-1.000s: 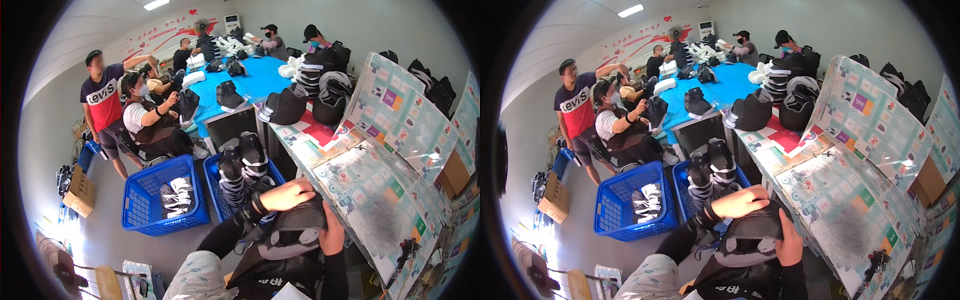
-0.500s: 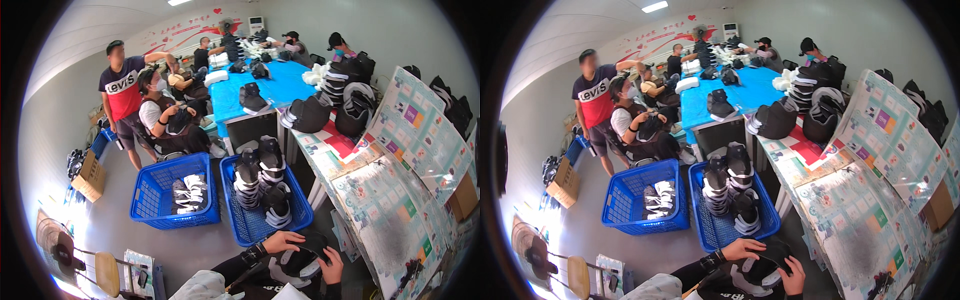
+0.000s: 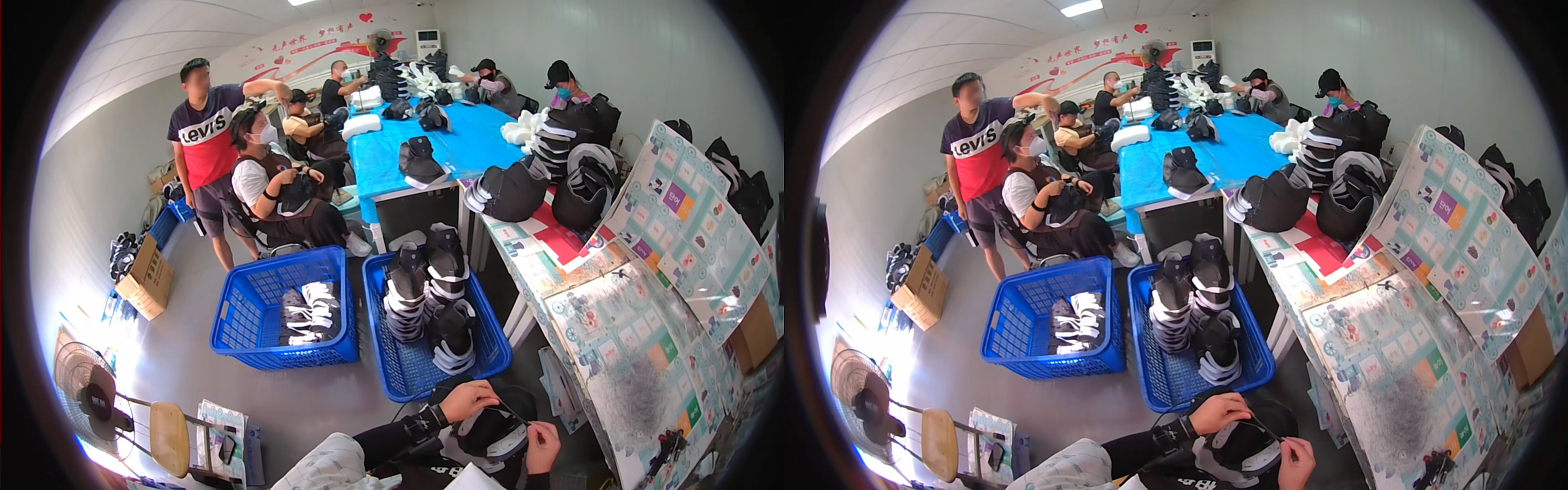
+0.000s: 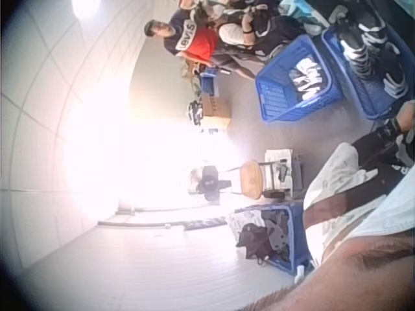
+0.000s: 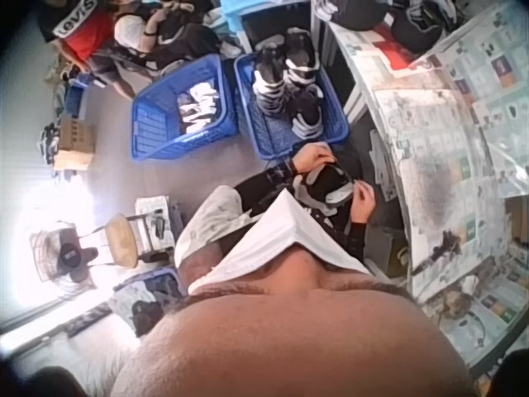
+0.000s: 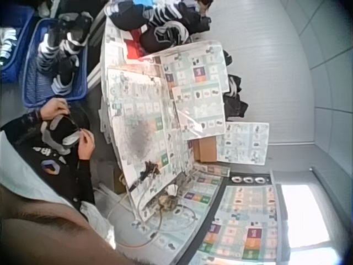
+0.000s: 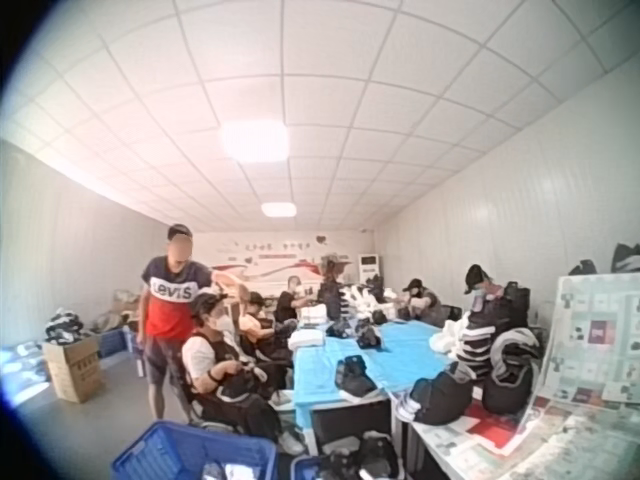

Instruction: The person cleans the edges and interior of black and white shoes using a small air nozzle and a brush, then picks up and handles additional shoes from a bin.

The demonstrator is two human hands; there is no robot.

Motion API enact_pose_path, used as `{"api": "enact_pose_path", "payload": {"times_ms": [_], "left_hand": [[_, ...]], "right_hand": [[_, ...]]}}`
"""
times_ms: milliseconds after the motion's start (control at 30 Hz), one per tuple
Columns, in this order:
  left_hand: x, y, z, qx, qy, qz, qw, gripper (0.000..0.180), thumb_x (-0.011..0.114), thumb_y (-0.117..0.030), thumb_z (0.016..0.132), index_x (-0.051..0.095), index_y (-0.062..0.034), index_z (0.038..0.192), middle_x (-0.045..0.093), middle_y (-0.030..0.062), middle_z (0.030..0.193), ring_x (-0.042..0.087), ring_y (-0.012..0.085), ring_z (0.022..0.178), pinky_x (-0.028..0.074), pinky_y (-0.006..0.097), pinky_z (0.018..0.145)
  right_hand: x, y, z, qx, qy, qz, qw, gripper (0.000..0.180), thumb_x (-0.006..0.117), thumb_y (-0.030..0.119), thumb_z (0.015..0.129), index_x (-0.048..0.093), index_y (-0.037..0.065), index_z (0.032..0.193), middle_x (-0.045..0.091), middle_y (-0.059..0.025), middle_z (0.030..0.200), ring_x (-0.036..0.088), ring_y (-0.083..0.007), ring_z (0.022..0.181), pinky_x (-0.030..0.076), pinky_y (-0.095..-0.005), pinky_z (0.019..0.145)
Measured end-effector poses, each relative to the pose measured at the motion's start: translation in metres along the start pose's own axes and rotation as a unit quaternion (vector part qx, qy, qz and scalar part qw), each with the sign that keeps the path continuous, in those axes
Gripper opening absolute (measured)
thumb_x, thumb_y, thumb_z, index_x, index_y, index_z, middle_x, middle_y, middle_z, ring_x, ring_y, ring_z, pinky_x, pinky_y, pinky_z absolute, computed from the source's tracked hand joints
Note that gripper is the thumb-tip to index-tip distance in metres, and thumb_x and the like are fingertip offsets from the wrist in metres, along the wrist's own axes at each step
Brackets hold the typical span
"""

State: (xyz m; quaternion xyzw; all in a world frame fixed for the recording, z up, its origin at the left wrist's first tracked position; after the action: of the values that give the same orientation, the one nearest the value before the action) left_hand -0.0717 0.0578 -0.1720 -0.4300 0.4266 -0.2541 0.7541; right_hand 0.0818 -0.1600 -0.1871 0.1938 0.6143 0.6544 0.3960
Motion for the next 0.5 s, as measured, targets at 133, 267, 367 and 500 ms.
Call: {"api": "enact_pose_path", "payload": {"times_ms": [133,267,367,500], "left_hand": [[-0.001,-0.002,0.004,-0.023,-0.052,0.060,0.997,0.021,0.071,-0.024,0.099,0.076,-0.0036,0.101,0.070,0.0076,0.091,0.068,0.0247,0.083,0.052,0.035,0.076],[0.015,0.040,0.016,-0.221,0.063,-0.140,0.963,0.034,0.065,-0.034,0.105,0.075,-0.0018,0.103,0.070,0.0052,0.086,0.064,0.0150,0.078,0.051,0.033,0.074],[0.030,0.063,0.011,-0.292,0.087,-0.325,0.896,0.040,0.062,-0.037,0.107,0.073,0.0014,0.103,0.071,0.0053,0.086,0.060,0.0093,0.080,0.049,0.032,0.074],[0.016,0.039,0.039,-0.223,0.039,-0.177,0.958,0.043,0.061,-0.037,0.107,0.073,0.0034,0.103,0.072,0.0093,0.084,0.062,0.0133,0.078,0.050,0.035,0.072]], "right_hand": [[-0.001,-0.012,0.012,-0.024,-0.021,-0.112,0.993,0.010,0.070,0.003,0.096,0.069,-0.006,0.091,0.069,-0.0069,0.093,0.065,-0.0128,0.084,0.050,-0.0280,0.072],[0.004,-0.061,0.024,0.136,0.020,0.110,0.984,0.005,0.070,0.002,0.096,0.067,-0.001,0.094,0.062,0.0008,0.083,0.059,-0.0088,0.079,0.047,-0.0259,0.070],[0.012,-0.065,0.024,0.267,0.138,0.287,0.910,0.012,0.073,0.004,0.095,0.066,0.003,0.105,0.060,0.0033,0.087,0.054,-0.0073,0.080,0.046,-0.0228,0.078],[0.017,0.070,0.039,-0.046,0.160,-0.005,0.986,0.057,0.083,0.012,0.085,0.059,0.006,0.137,0.058,-0.0093,0.127,0.061,-0.0217,0.108,0.052,-0.0320,0.088]]}}
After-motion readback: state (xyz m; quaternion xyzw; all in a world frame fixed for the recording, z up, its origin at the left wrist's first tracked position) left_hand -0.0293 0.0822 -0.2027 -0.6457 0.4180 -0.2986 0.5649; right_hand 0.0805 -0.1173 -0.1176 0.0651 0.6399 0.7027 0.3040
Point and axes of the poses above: each hand's wrist, its own z-axis towards the middle knuckle, its own x-axis out of the palm, y = z × x, the point moved 6 cm from there along z, towards the middle knuckle
